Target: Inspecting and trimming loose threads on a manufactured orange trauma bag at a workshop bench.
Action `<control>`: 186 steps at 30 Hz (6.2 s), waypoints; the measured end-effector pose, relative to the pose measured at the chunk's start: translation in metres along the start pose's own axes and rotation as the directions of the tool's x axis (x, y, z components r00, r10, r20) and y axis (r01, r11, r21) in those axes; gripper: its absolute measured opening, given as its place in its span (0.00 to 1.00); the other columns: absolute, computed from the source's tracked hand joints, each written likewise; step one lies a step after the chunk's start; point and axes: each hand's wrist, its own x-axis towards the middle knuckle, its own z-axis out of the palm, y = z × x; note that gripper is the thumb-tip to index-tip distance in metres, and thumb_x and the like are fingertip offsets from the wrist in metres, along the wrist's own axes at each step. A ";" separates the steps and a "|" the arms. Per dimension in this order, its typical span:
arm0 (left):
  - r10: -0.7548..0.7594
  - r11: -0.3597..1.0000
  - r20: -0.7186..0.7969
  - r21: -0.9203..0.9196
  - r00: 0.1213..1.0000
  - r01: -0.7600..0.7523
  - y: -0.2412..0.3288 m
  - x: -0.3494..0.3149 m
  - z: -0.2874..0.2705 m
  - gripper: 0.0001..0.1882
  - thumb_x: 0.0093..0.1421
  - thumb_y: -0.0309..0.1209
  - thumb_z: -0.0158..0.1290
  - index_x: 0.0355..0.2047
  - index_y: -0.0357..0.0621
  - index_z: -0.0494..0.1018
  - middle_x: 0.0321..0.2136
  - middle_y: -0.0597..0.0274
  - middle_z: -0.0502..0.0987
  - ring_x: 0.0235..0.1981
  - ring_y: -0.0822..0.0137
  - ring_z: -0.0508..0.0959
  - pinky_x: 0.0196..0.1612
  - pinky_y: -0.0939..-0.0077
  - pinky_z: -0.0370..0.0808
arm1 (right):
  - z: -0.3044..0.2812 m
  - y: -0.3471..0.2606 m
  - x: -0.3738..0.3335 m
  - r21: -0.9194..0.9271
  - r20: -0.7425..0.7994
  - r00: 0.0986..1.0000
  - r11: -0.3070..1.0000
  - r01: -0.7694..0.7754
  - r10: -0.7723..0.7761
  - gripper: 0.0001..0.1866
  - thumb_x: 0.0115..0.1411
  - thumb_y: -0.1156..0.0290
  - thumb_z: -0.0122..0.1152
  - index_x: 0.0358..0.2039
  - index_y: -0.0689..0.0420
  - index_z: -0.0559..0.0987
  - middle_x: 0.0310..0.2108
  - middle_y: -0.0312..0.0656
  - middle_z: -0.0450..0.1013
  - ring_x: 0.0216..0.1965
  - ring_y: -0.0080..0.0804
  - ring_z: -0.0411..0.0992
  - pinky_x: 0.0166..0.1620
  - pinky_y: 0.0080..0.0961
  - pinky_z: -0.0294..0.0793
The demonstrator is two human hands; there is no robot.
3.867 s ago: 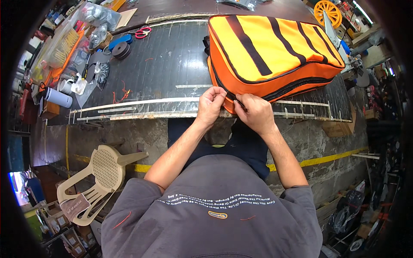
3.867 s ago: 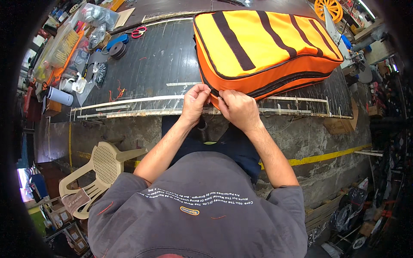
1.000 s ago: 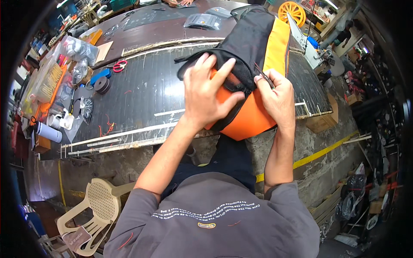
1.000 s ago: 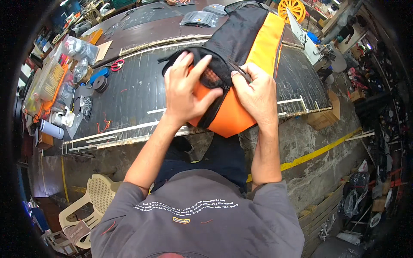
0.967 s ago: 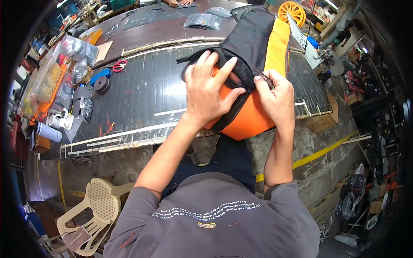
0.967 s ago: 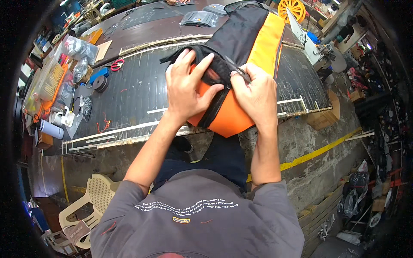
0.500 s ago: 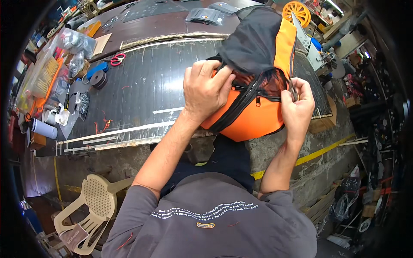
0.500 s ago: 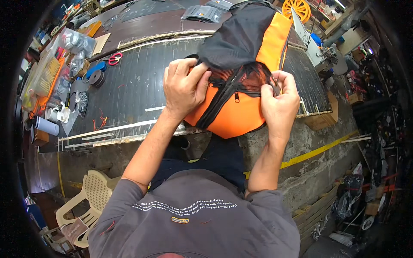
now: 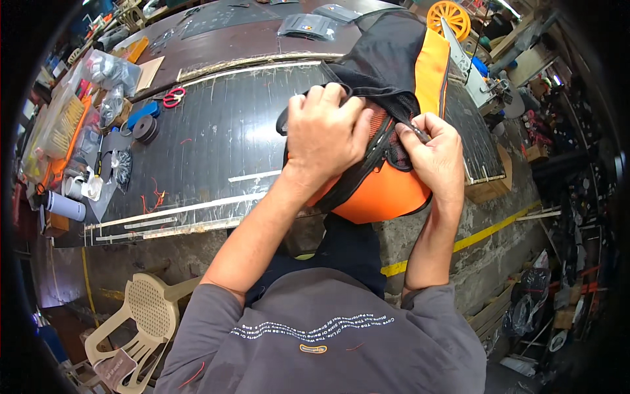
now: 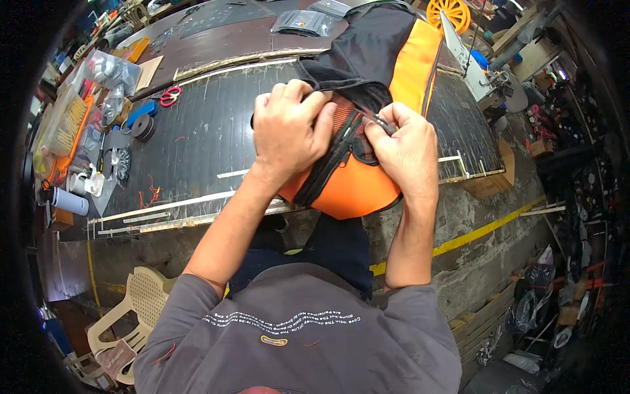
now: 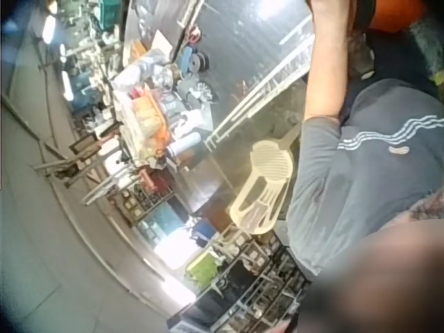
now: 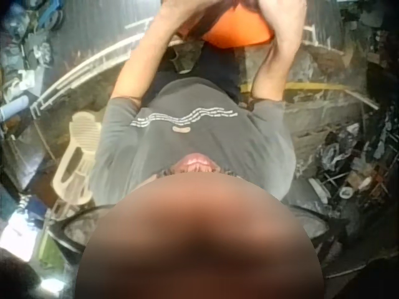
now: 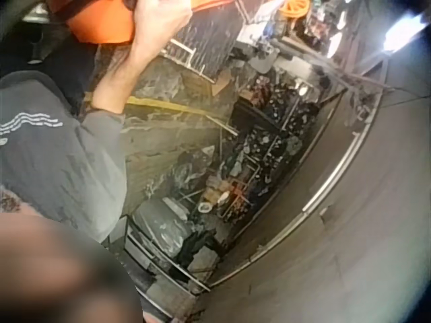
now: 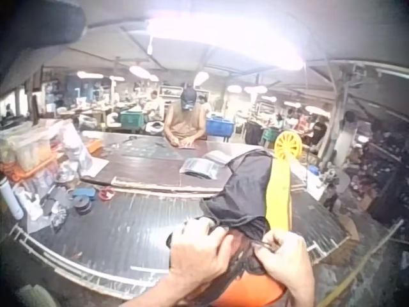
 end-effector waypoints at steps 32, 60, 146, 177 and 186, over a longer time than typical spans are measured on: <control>0.174 0.984 0.190 -0.079 0.966 -0.161 -0.012 -0.044 -0.023 0.18 0.49 0.36 0.71 0.42 0.64 0.85 0.60 0.58 0.70 0.68 0.52 0.66 0.65 0.19 0.56 | 0.025 0.025 -0.016 0.113 -0.031 0.952 0.946 0.305 -0.303 0.10 0.59 0.82 0.63 0.42 0.60 0.84 0.33 0.50 0.77 0.35 0.52 0.80 0.40 0.40 0.78; 0.295 0.955 0.445 -0.149 0.846 -0.255 -0.015 -0.038 -0.061 0.20 0.52 0.39 0.72 0.47 0.67 0.86 0.63 0.47 0.67 0.78 0.33 0.52 0.72 0.22 0.45 | 0.021 0.028 -0.026 0.196 -0.165 0.870 0.850 0.490 -0.464 0.15 0.48 0.92 0.60 0.35 0.62 0.85 0.25 0.39 0.71 0.27 0.30 0.69 0.32 0.26 0.67; -0.428 0.765 -0.146 -0.585 0.892 0.271 -0.122 0.016 -0.124 0.18 0.59 0.36 0.76 0.36 0.38 0.79 0.48 0.58 0.73 0.48 0.65 0.76 0.58 0.71 0.73 | 0.092 -0.060 0.111 0.725 -0.613 0.775 0.282 0.629 -0.153 0.18 0.78 0.68 0.62 0.31 0.52 0.66 0.28 0.29 0.67 0.34 0.20 0.69 0.43 0.24 0.70; 0.599 0.744 0.249 0.179 0.761 -0.644 -0.095 -0.035 -0.091 0.37 0.56 0.56 0.55 0.68 0.75 0.76 0.63 0.61 0.76 0.61 0.53 0.77 0.66 0.36 0.67 | 0.130 0.270 -0.054 -0.337 -0.429 0.896 0.941 -0.041 -0.115 0.26 0.63 0.73 0.65 0.63 0.58 0.76 0.61 0.52 0.72 0.67 0.56 0.66 0.69 0.51 0.65; 0.319 0.937 -0.062 0.170 0.946 -0.305 -0.020 0.042 -0.079 0.53 0.32 0.48 0.75 0.66 0.63 0.78 0.55 0.59 0.74 0.53 0.52 0.74 0.58 0.48 0.67 | 0.051 0.032 -0.062 -0.153 -0.583 0.642 0.843 0.516 -0.498 0.40 0.52 0.62 0.81 0.63 0.60 0.72 0.64 0.54 0.68 0.68 0.56 0.65 0.70 0.53 0.61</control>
